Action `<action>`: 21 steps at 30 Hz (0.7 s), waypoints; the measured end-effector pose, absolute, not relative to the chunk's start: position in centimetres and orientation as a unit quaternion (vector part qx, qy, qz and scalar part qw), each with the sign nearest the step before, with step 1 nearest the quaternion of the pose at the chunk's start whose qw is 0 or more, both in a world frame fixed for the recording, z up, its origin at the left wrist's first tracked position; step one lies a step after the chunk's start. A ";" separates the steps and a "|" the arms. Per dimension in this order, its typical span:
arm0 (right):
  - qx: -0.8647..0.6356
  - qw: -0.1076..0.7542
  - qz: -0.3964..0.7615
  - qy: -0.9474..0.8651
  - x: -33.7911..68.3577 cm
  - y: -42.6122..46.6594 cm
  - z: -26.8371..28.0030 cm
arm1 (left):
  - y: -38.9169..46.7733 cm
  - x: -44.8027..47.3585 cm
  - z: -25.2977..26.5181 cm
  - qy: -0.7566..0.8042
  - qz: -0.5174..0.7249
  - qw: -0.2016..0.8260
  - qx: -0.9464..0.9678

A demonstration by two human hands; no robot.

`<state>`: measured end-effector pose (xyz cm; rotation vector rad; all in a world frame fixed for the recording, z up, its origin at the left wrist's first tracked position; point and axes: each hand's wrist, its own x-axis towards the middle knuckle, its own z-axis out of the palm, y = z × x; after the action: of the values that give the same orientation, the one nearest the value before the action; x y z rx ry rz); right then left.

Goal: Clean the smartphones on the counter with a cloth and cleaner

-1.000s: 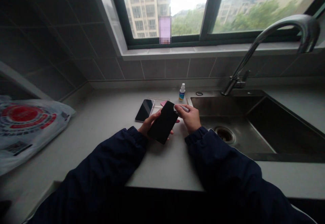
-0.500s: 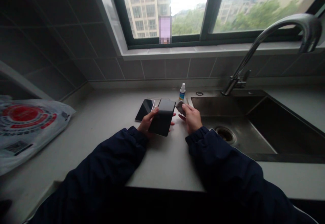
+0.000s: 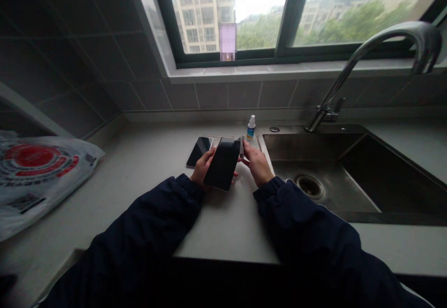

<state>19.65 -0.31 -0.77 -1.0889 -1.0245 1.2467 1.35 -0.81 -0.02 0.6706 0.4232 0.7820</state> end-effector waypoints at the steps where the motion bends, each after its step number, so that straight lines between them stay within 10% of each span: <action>1: -0.466 0.544 0.514 -0.472 19.6 -0.4 -1.0 | -0.8 1.3 0.0 0.209 0.376 0.846 0.313; 21: -0.406 0.315 0.207 -0.832 19.3 -2.3 -0.4 | -0.8 2.4 0.1 0.207 0.502 0.802 0.247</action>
<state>19.32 -2.25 -0.37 -1.0705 -2.1932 0.5446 2.40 -0.76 0.05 0.5292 0.4430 1.0769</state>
